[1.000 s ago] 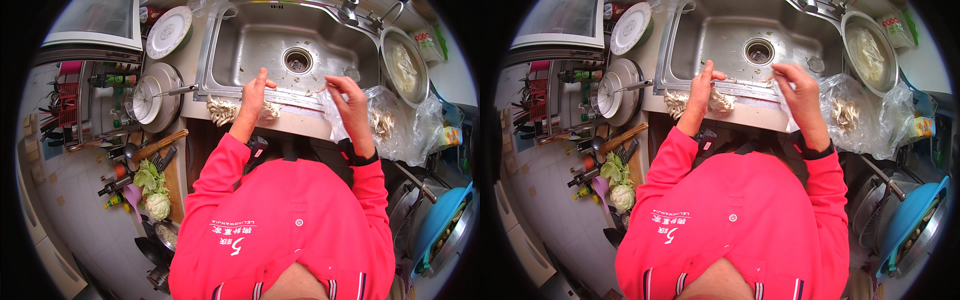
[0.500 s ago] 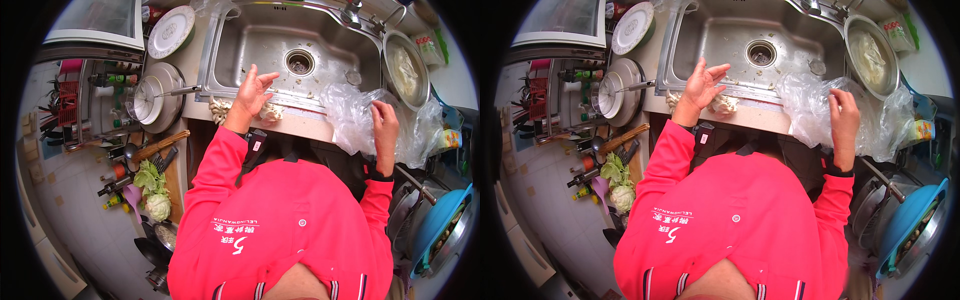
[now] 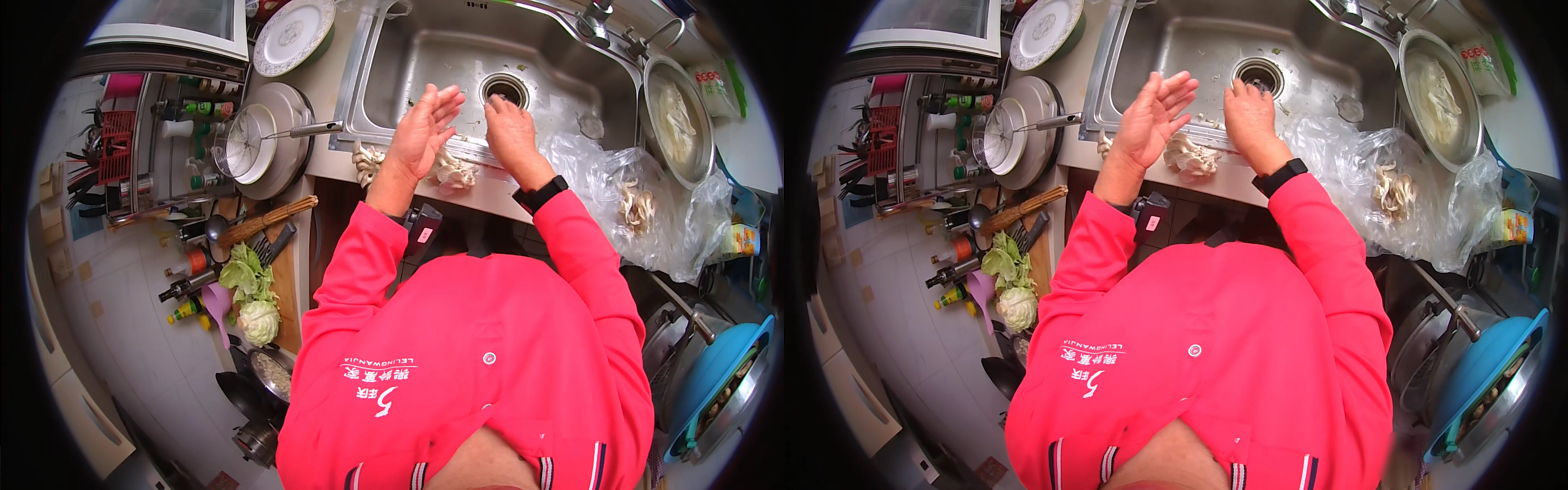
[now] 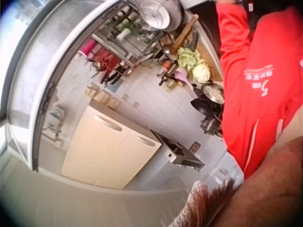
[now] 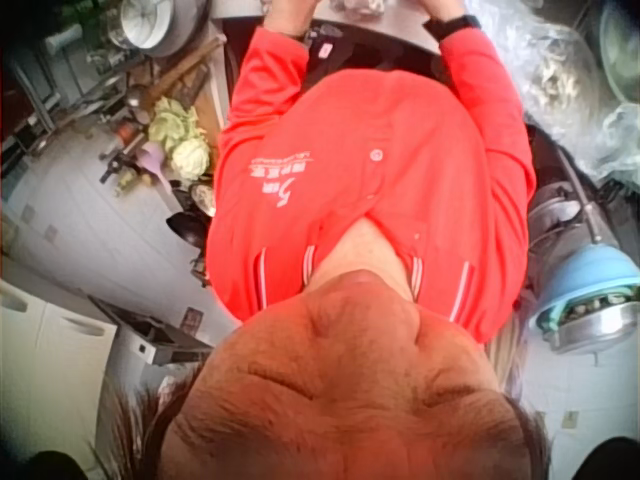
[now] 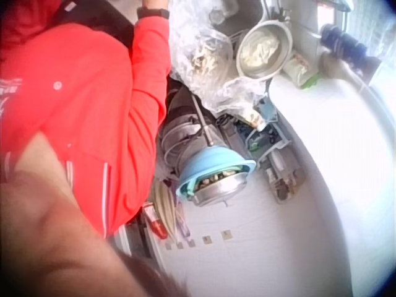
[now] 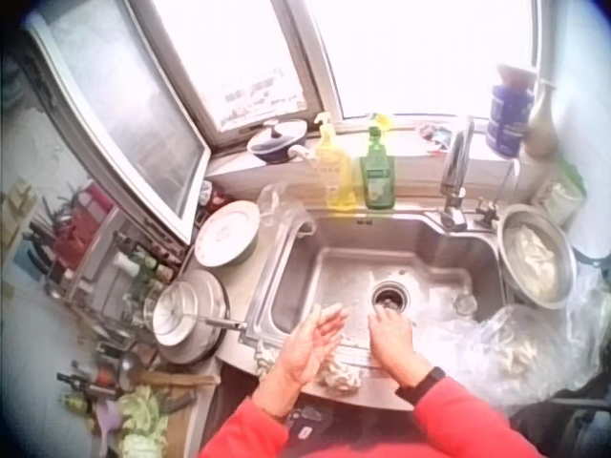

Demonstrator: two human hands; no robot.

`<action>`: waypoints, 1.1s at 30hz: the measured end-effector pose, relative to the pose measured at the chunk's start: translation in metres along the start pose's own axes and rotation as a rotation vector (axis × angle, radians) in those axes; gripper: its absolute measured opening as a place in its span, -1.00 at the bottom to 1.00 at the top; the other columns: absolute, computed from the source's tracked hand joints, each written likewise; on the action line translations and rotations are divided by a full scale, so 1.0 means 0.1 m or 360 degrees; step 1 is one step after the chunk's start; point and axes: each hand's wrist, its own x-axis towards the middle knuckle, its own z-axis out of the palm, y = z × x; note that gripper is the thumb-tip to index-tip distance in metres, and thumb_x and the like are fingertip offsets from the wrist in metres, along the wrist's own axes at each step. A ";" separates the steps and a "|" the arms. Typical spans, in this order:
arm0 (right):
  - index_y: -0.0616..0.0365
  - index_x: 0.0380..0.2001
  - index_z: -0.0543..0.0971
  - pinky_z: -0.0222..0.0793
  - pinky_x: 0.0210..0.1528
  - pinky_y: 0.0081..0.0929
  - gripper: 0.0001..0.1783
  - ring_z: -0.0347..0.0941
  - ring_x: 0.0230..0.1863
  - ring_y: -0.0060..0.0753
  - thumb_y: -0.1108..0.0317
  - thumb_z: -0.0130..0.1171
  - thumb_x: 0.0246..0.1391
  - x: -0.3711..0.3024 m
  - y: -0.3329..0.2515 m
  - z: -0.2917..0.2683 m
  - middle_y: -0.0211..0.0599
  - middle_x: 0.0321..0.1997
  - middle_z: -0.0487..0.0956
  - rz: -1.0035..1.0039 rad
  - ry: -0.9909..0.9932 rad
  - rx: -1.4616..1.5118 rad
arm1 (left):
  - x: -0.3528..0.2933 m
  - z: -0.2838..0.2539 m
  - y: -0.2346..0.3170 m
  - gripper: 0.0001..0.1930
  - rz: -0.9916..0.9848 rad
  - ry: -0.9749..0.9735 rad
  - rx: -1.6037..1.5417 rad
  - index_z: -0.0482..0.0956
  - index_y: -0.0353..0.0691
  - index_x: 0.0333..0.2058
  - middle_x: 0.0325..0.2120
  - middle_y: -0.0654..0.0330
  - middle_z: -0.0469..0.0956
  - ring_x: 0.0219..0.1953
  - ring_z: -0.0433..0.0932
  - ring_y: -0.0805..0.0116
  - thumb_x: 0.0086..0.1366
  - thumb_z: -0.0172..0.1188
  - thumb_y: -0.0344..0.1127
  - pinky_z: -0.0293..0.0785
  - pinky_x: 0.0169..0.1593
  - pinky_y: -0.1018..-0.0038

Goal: The person moves from a cluttered table to the kitchen sink area and begins separating oyster mushrooms by hand. They repeatedly pull apart clusters into smaller pieces and place them into a plastic bag on the counter.

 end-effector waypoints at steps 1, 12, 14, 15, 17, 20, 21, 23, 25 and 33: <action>0.07 0.03 0.44 0.35 0.02 -0.19 -0.48 0.42 0.01 -0.10 0.46 0.13 -0.11 -0.03 0.09 0.00 -0.21 0.12 0.42 -0.0019 0.0176 0.0279 | -0.05 -0.08 0.06 -0.40 0.0025 0.0071 0.0062 0.38 -0.17 0.14 0.13 0.16 0.39 0.23 0.22 0.25 0.36 -0.12 0.18 0.04 0.25 0.17; 0.05 -0.18 0.47 0.42 -0.27 -0.27 -0.56 0.46 -0.23 -0.15 0.44 0.28 -0.25 -0.81 -0.16 0.05 -0.32 -0.24 0.43 -0.0366 0.0111 0.0832 | -0.42 -0.54 -0.63 -0.48 -0.0050 0.0515 0.0569 0.32 -0.24 0.17 0.13 0.14 0.36 0.22 0.24 0.32 0.29 0.13 -0.17 0.16 0.22 0.26; 0.04 -0.19 0.46 0.42 -0.28 -0.27 -0.58 0.46 -0.24 -0.15 0.43 0.28 -0.24 -0.81 -0.21 0.15 -0.32 -0.24 0.42 -0.0357 0.0149 0.0839 | -0.37 -0.52 -0.70 -0.47 0.0027 0.0458 0.0556 0.26 -0.35 0.18 0.14 0.02 0.33 0.20 0.28 0.28 0.30 0.12 -0.27 0.17 0.24 0.40; 0.03 -0.20 0.47 0.42 -0.28 -0.27 -0.60 0.46 -0.24 -0.15 0.43 0.27 -0.23 -0.79 -0.22 0.21 -0.32 -0.25 0.43 -0.0355 0.0184 0.0851 | -0.35 -0.51 -0.72 -0.47 0.0022 0.0460 0.0576 0.26 -0.37 0.18 0.14 0.01 0.33 0.19 0.28 0.27 0.30 0.11 -0.28 0.17 0.24 0.41; 0.04 -0.22 0.48 0.42 -0.28 -0.27 -0.64 0.47 -0.25 -0.15 0.43 0.25 -0.19 -0.75 -0.23 0.31 -0.30 -0.26 0.44 -0.0321 0.0196 0.0917 | -0.34 -0.51 -0.72 -0.48 0.0017 0.0458 0.0533 0.25 -0.38 0.18 0.13 0.01 0.34 0.19 0.29 0.28 0.30 0.10 -0.29 0.17 0.24 0.43; 0.08 -0.23 0.48 0.41 -0.27 -0.33 -0.71 0.46 -0.28 -0.14 0.45 0.21 -0.11 -0.70 -0.21 0.36 -0.26 -0.27 0.45 -0.0218 0.0152 0.1123 | -0.33 -0.51 -0.73 -0.48 -0.0017 0.0533 0.0539 0.25 -0.40 0.17 0.12 0.01 0.35 0.19 0.29 0.29 0.31 0.10 -0.29 0.18 0.24 0.44; 0.11 -0.23 0.49 0.40 -0.27 -0.38 -0.73 0.46 -0.30 -0.14 0.46 0.19 -0.08 -0.70 -0.19 0.35 -0.25 -0.28 0.46 -0.0171 0.0152 0.1220 | -0.32 -0.50 -0.75 -0.45 0.0042 0.0530 0.0571 0.23 -0.41 0.18 0.10 0.00 0.35 0.15 0.32 0.31 0.31 0.11 -0.25 0.22 0.19 0.44; 0.18 -0.20 0.48 0.37 -0.26 -0.50 -0.76 0.45 -0.34 -0.27 0.49 0.17 -0.01 -0.69 -0.16 0.31 -0.25 -0.30 0.46 -0.0042 0.0008 0.1427 | -0.32 -0.46 -0.81 -0.41 0.0077 0.0591 0.0484 0.19 -0.41 0.20 0.10 -0.01 0.36 0.13 0.33 0.31 0.31 0.12 -0.21 0.27 0.15 0.45; 0.20 -0.20 0.49 0.36 -0.25 -0.52 -0.77 0.44 -0.35 -0.35 0.50 0.16 0.01 -0.72 -0.14 0.25 -0.27 -0.31 0.46 -0.0025 0.0034 0.1537 | -0.33 -0.43 -0.85 -0.33 0.0054 0.0638 0.0399 0.11 -0.40 0.23 0.09 -0.02 0.36 0.09 0.37 0.32 0.31 0.14 -0.14 0.38 0.04 0.45; 0.26 -0.17 0.51 0.35 -0.22 -0.55 -0.76 0.42 -0.31 -0.46 0.48 0.15 0.05 -0.78 -0.11 0.17 -0.31 -0.29 0.46 0.0160 -0.0069 0.1935 | -0.45 -0.42 -0.81 -0.54 -0.0239 0.0185 -0.0132 0.32 -0.23 0.11 -0.10 0.19 0.51 -0.12 0.57 0.33 0.31 0.13 -0.15 0.56 -0.12 0.35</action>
